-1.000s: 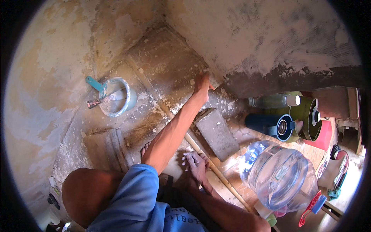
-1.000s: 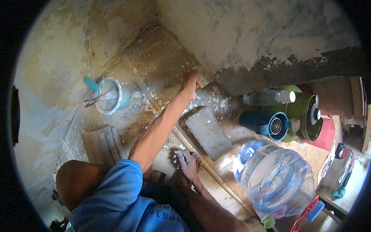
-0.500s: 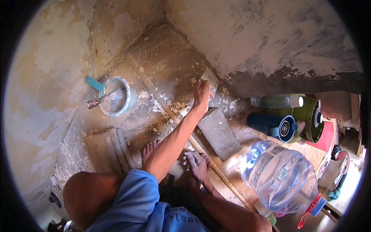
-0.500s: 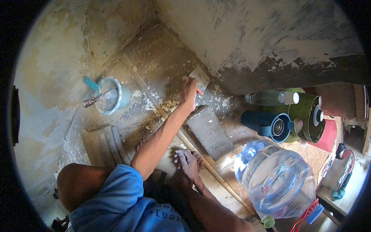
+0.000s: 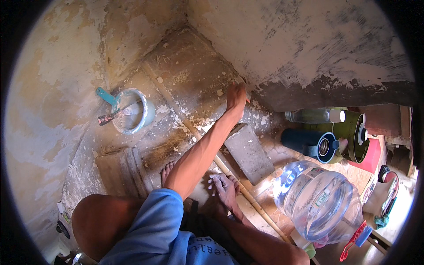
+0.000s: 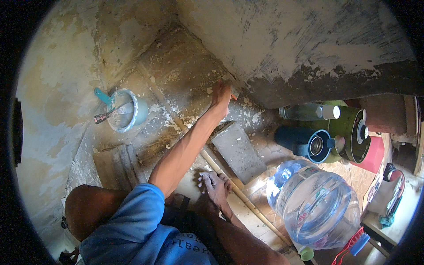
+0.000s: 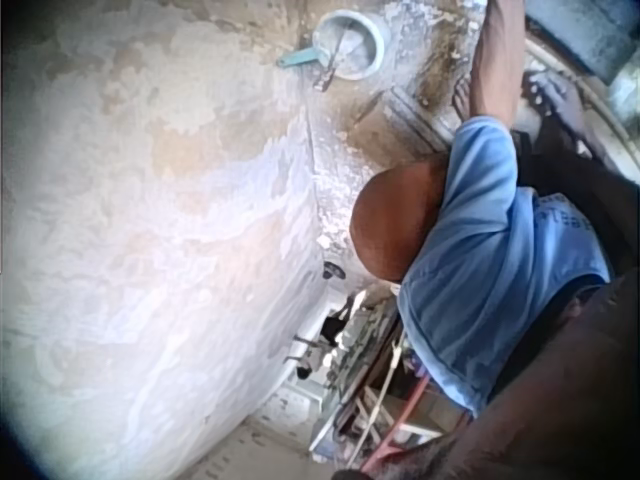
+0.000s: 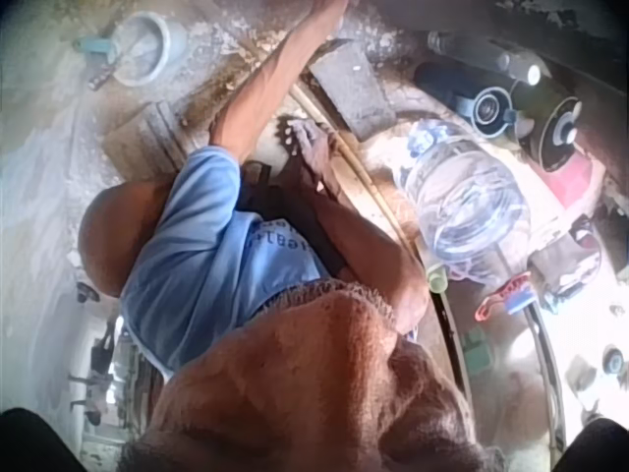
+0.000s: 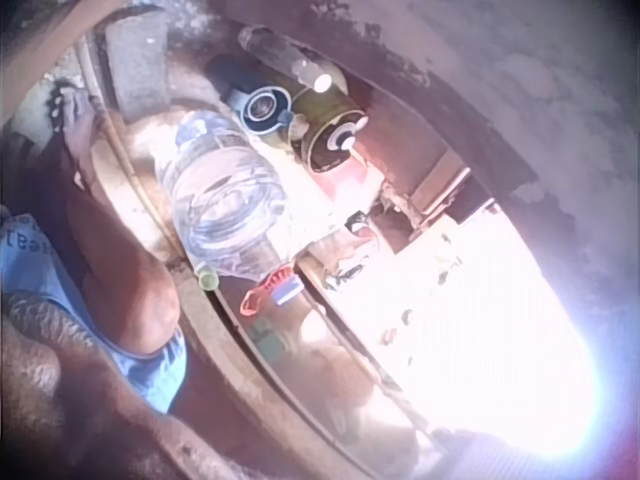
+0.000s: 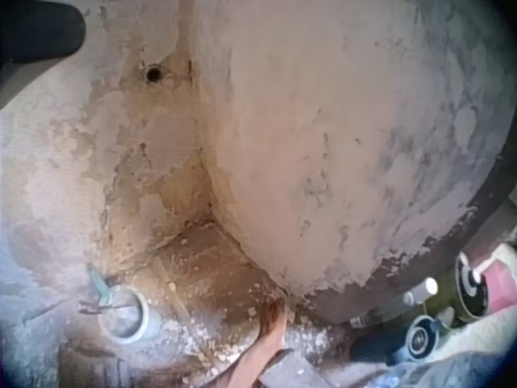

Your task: The person applies a plaster-like compound to a wall using a putty knife, smoothing the material over damaged sections and corners.

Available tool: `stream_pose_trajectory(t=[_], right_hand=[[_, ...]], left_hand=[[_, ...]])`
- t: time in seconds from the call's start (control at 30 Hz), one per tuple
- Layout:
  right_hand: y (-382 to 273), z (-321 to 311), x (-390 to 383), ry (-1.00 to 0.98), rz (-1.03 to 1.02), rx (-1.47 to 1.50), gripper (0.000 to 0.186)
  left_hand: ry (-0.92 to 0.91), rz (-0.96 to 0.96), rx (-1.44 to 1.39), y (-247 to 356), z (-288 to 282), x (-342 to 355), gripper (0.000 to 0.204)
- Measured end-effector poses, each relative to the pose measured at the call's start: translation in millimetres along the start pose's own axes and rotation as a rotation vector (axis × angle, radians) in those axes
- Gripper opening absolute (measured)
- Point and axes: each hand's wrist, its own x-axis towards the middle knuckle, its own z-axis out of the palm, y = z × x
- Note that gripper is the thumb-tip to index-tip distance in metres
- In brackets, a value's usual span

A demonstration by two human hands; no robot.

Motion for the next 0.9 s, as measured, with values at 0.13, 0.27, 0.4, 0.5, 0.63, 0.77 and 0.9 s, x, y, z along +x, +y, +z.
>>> stream_pose_trajectory(t=[0.13, 0.27, 0.4, 0.5, 0.63, 0.77, 0.9], right_hand=[[-0.6, -2.2, 0.3, 0.01, -0.052, -0.053, 0.022], [-5.0, 0.2, -0.8, -0.019, 0.027, 0.01, 0.022], [9.2, -0.6, -5.5, -0.004, 0.084, -0.215, 0.024], [44.1, -10.5, -0.2, 0.068, 0.031, -0.296, 0.028], [46.2, -10.1, -3.3, 0.162, -0.185, -0.537, 0.025], [-2.4, -5.8, -2.5, 0.042, -0.045, -0.268, 0.023], [-8.7, 2.2, 0.3, -0.023, 0.118, -0.005, 0.024]], left_hand=[[-0.104, -0.053, 0.141, 0.5, 12.5, 8.1, 0.035], [-0.032, 0.159, 0.665, -21.6, 38.0, 8.7, 0.05], [0.034, 0.275, 0.907, -40.4, 54.8, -31.4, 0.06], [-0.4, -0.047, 0.729, -22.6, 54.3, -58.5, 0.037], [-0.19, -0.161, 0.187, -25.1, 25.6, -104.2, 0.032], [0.018, -0.087, -0.098, 7.0, -6.7, -64.6, 0.016], [0.006, -0.189, -0.222, 9.1, -34.6, -0.4, 0.024]])
